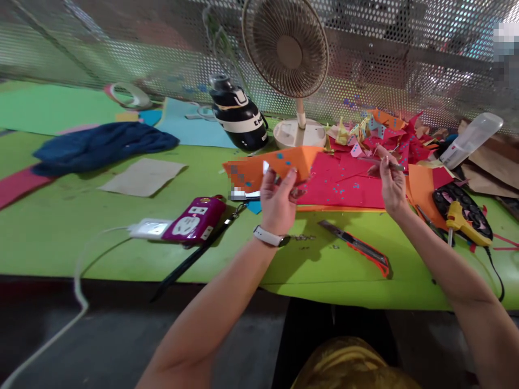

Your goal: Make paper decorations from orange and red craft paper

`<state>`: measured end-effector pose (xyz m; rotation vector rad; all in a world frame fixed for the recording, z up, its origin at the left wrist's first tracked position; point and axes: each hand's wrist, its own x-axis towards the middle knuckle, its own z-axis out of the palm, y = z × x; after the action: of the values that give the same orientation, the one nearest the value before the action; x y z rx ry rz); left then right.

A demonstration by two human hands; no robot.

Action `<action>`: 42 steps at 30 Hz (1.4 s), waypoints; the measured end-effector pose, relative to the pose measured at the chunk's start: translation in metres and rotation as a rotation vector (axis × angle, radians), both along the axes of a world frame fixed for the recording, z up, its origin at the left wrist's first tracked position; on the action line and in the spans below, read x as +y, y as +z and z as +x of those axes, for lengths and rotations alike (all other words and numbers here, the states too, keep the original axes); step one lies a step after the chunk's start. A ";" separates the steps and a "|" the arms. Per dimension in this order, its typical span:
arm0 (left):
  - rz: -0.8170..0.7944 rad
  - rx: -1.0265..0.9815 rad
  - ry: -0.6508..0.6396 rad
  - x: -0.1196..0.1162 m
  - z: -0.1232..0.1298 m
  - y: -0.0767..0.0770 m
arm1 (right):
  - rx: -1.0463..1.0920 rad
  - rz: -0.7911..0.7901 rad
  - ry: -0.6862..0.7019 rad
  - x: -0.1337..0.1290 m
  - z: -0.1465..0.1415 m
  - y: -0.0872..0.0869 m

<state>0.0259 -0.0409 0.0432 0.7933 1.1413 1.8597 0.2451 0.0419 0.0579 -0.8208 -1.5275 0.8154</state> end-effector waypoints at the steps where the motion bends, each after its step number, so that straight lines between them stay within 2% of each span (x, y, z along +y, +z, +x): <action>1: 0.015 0.024 0.061 0.001 -0.004 0.002 | -0.008 -0.007 -0.013 0.004 0.001 -0.003; 3: 0.042 0.031 0.114 0.003 -0.010 0.004 | -0.040 -0.035 -0.007 0.008 0.003 -0.009; 7: 0.124 -0.012 0.095 0.004 -0.012 0.004 | -0.067 -0.146 0.072 0.008 0.000 -0.020; 10: 0.155 -0.004 0.146 0.007 -0.011 0.002 | -0.096 -0.179 0.100 0.008 -0.009 -0.025; 17: 0.160 -0.017 0.154 0.015 -0.015 -0.006 | -0.245 -0.105 0.171 0.024 -0.052 -0.033; 24: 0.158 -0.032 0.145 0.019 -0.019 -0.011 | -0.445 -0.055 0.130 0.034 -0.084 -0.037; 35: 0.168 -0.050 0.115 0.019 -0.017 -0.011 | -0.564 -0.027 0.108 0.044 -0.093 -0.042; 42: 0.168 -0.054 0.096 0.021 -0.016 -0.013 | -0.521 -0.078 0.112 0.047 -0.090 -0.039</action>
<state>0.0099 -0.0201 0.0302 0.7875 1.0150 2.0651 0.1547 0.0886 0.0189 -1.0692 -2.0238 0.7821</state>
